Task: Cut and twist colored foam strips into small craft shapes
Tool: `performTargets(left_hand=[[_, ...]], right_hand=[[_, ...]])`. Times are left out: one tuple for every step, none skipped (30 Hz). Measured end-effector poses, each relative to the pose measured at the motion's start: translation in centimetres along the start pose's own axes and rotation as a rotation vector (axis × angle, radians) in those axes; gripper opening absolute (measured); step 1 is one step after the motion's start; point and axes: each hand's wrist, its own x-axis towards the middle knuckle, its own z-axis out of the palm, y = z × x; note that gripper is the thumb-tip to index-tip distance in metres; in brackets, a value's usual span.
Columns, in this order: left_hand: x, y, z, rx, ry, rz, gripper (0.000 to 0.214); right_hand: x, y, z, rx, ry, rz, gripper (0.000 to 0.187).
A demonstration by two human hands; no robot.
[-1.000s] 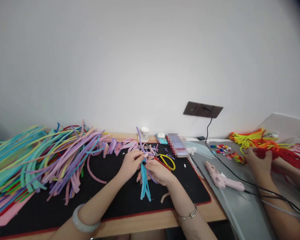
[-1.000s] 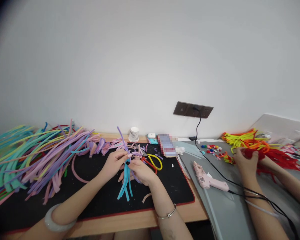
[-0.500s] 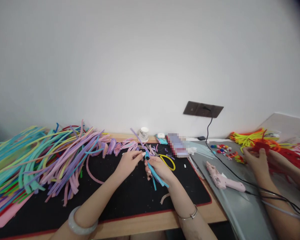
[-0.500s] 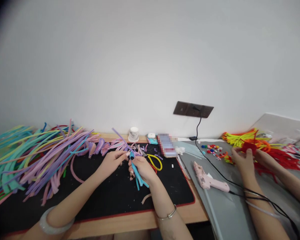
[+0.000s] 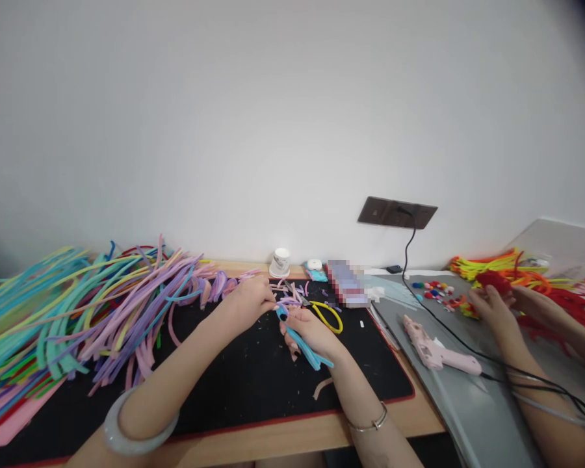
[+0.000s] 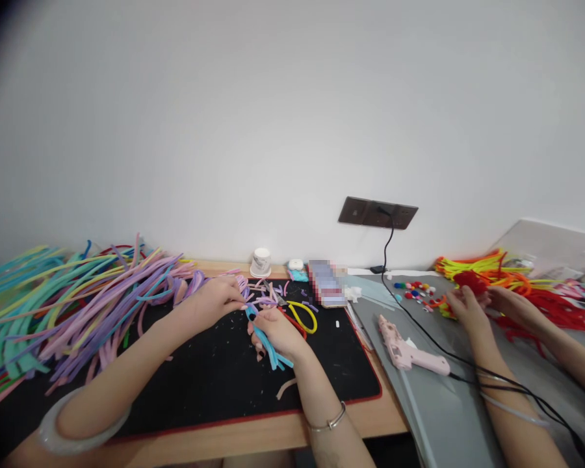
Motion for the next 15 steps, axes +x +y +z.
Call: performTargets(left_hand=[[0.0,-0.1,0.0,-0.03,-0.03,-0.004,0.017],[0.0,-0.2,0.0,-0.08,-0.056,-0.019,0.018],[0.0,-0.2,0.0,-0.15,-0.082,-0.046,0.018],[-0.1,-0.2,0.2,-0.237,-0.104,-0.084,0.019],[-0.2,-0.2,0.4,-0.334,-0.117,-0.131,0.019],[-0.3,-0.3,0.7,-0.433,-0.122,-0.177,0.018],[-0.4,-0.4,1.1,-0.523,-0.119,-0.212,0.018],[-0.5,-0.5,1.4,-0.591,-0.116,-0.228,0.018],[-0.6,-0.6,1.7,-0.634,-0.11,-0.227,0.018],[-0.7,-0.7,1.9,-0.655,-0.099,-0.215,0.019],[-0.8,-0.7,2.1,-0.656,-0.084,-0.197,0.019],[-0.8,-0.7,2.2,-0.644,-0.066,-0.181,0.02],[-0.9,-0.6,2.2,-0.63,-0.049,-0.171,0.021],[-1.0,-0.5,2.2,-0.622,-0.037,-0.171,0.022],[-1.1,-0.5,2.1,-0.628,-0.034,-0.178,0.022]], right_hand=[[0.0,0.0,0.0,-0.001,-0.01,0.006,0.027],[-0.1,0.0,0.0,-0.002,-0.018,0.011,0.027],[-0.1,0.0,0.0,-0.001,-0.022,0.012,0.027],[-0.2,0.0,0.1,0.001,-0.025,0.011,0.027],[-0.2,0.0,0.1,0.001,-0.029,0.007,0.027],[-0.2,0.0,0.1,0.003,-0.032,0.003,0.028],[-0.2,0.0,0.1,0.006,-0.034,0.001,0.028],[-0.3,0.0,0.1,0.011,-0.036,-0.001,0.028],[-0.3,0.0,0.0,0.017,-0.038,-0.003,0.028],[-0.3,0.0,0.0,0.023,-0.037,-0.005,0.028],[-0.3,-0.1,0.0,0.028,-0.036,-0.006,0.028],[-0.2,-0.1,0.0,0.031,-0.034,-0.008,0.027],[-0.2,-0.1,0.0,0.03,-0.034,-0.013,0.027],[-0.2,-0.1,0.0,0.027,-0.03,-0.019,0.027],[-0.2,-0.1,-0.1,0.023,-0.026,-0.025,0.027]])
